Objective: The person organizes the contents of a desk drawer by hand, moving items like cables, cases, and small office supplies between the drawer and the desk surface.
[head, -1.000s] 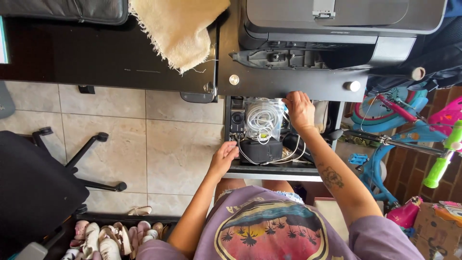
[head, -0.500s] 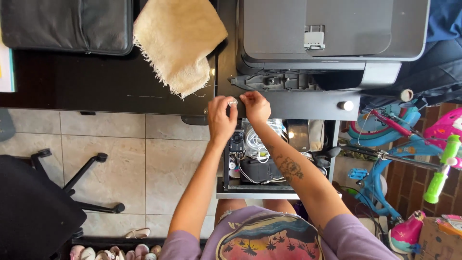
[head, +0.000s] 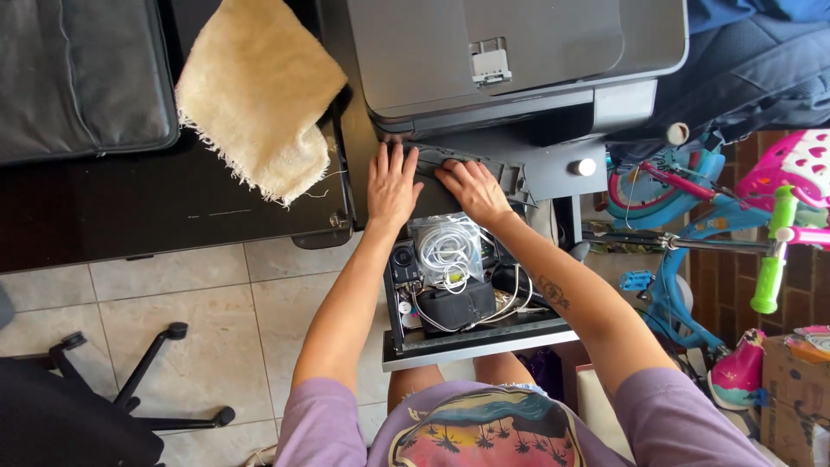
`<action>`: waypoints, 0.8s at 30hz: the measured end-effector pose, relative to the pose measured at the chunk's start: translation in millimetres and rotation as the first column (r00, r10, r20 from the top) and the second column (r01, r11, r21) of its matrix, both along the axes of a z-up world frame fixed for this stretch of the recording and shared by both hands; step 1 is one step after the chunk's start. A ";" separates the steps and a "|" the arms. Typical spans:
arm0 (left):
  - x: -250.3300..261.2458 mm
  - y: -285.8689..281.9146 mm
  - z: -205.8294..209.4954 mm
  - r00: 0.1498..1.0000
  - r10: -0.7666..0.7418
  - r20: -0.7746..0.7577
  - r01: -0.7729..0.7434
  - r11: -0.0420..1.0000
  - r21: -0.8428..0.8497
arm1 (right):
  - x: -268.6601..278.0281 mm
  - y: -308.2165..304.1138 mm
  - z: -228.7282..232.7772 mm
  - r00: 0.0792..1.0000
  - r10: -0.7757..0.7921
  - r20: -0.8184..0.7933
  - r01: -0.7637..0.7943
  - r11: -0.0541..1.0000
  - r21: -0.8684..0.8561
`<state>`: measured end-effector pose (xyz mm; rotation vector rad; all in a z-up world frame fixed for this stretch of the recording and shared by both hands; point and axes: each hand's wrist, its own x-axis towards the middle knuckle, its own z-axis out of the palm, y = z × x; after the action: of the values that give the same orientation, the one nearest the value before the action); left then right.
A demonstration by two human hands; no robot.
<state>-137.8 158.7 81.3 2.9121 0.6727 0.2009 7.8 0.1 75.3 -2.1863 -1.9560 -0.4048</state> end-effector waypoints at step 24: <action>-323.6 -33.6 157.7 0.513 0.846 0.145 -0.466 0.416 -0.781 | -110.9 52.4 163.0 0.720 0.229 -0.655 -0.402 0.907 -0.124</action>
<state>-461.3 125.1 239.0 1.5875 1.4498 0.6694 -103.2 52.4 238.3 -1.7044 -1.9769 0.6057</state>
